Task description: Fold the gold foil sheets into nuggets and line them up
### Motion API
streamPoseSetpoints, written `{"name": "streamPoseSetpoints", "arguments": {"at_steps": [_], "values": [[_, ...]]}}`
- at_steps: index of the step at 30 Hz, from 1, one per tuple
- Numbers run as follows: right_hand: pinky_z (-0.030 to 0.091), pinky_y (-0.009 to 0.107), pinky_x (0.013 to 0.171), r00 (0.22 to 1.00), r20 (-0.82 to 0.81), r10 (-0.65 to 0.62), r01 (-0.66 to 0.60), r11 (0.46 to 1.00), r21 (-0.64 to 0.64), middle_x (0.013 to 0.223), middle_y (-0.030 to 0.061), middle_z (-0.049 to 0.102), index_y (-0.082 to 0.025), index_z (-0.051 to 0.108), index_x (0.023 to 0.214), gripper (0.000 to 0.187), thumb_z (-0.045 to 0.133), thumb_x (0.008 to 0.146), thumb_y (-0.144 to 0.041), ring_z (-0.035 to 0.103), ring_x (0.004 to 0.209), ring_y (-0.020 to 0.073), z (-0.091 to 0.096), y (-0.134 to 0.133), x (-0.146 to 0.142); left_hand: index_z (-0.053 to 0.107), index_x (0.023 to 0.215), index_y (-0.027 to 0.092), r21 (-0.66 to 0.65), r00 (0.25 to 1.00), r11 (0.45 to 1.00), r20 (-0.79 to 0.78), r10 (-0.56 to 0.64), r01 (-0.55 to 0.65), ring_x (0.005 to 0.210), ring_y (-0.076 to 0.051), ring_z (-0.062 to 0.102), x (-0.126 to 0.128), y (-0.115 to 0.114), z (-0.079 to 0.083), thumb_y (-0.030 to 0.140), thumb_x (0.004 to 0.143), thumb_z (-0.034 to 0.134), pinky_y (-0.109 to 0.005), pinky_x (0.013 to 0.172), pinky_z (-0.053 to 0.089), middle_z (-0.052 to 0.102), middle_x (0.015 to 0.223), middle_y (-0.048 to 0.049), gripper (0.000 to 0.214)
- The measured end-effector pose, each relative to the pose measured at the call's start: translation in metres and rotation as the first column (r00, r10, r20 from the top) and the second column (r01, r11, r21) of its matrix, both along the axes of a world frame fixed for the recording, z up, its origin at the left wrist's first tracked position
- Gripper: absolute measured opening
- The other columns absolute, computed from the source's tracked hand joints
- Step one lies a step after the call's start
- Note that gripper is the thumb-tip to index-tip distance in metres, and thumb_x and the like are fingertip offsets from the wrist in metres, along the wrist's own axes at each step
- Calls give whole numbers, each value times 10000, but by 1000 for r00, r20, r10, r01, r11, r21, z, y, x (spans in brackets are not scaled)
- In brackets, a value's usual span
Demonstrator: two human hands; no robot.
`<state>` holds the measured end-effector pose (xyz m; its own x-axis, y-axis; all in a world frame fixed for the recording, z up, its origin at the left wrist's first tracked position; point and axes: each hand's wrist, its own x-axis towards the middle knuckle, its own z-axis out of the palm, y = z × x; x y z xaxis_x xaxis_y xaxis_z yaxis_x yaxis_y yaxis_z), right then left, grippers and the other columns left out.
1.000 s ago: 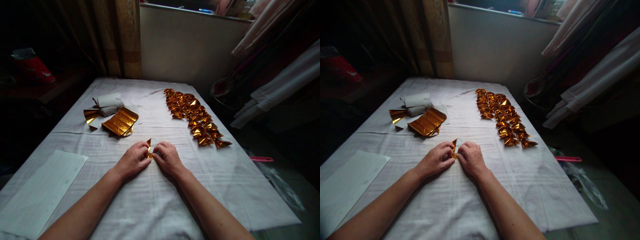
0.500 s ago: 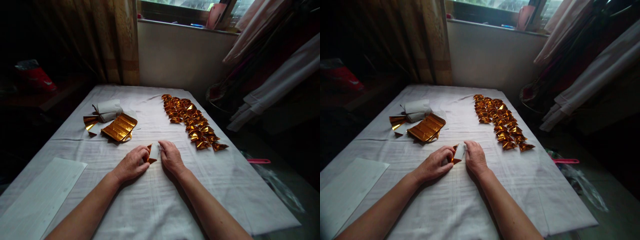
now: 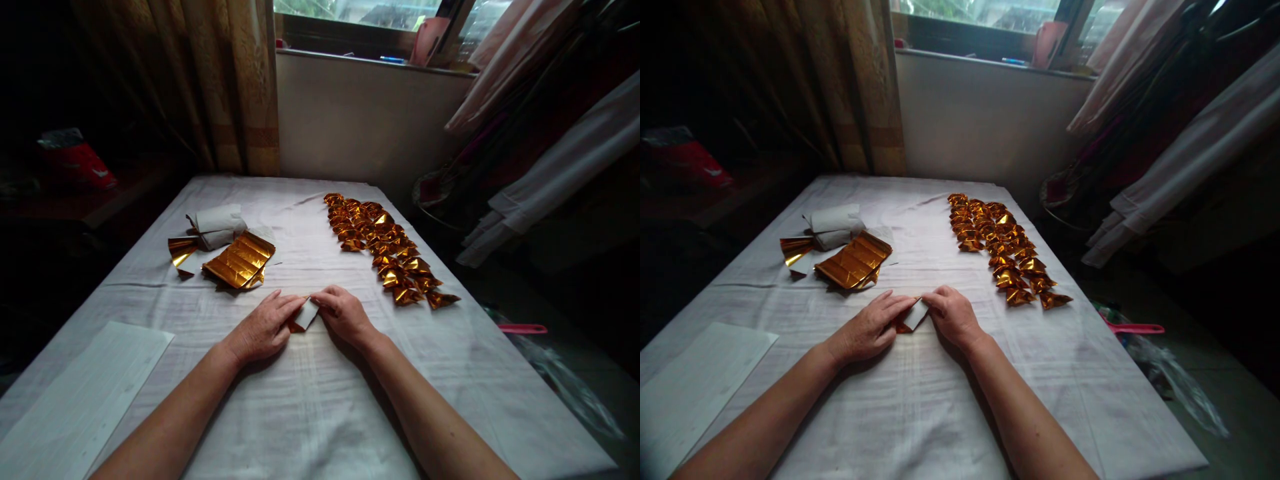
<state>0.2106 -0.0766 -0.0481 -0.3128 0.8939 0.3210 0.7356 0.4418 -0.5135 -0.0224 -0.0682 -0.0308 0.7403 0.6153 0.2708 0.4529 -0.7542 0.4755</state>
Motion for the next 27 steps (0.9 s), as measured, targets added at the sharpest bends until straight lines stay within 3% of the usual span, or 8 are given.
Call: {"name": "streamPoseSetpoints", "arguments": {"at_steps": [6,10,16,19,22,27], "values": [[450,277,737,960,275,57,-104,982,159,970,55,658,-274,710,1096,227,589,919,-201,576,834,171,6,-2,6,589,1256,236,53,992,998,-126,-18,25,1364,-289,458,-3,8,7,12,744,490,-614,1171,226,639,1327,-70,567],[457,329,806,936,340,88,-175,956,236,1055,75,681,-234,714,980,129,602,924,-208,583,923,204,12,-10,4,627,1210,273,152,983,988,-186,-5,34,1399,-318,406,-3,13,9,73,853,526,-630,1162,215,653,1316,-30,421],[455,359,903,941,282,188,-261,933,248,1072,55,721,-210,681,944,128,555,948,-186,596,1035,214,15,-25,-4,680,1041,240,312,991,950,-114,67,-28,1274,-271,532,-2,1,4,133,931,527,-508,1097,379,698,1218,-21,217],[455,353,879,946,260,193,-257,936,239,1050,49,737,-214,680,934,134,549,958,-199,619,1003,204,12,-28,-5,674,996,209,346,991,931,-24,131,-114,1067,-228,619,-1,-18,5,176,952,506,-397,944,498,718,1091,-53,177],[458,350,857,956,202,211,-255,940,226,1052,47,742,-225,685,932,135,553,956,-213,633,973,196,9,-28,-5,668,1002,206,320,987,939,-51,150,-126,906,-201,624,0,-37,6,202,967,483,-347,834,534,698,948,-55,189],[470,342,869,971,47,236,-241,955,173,1075,45,737,-240,683,963,130,555,947,-224,645,964,179,7,-27,-3,661,1074,201,250,990,959,-9,138,-131,979,-207,623,4,-51,4,208,960,488,-371,914,541,683,1008,-70,207]]}}
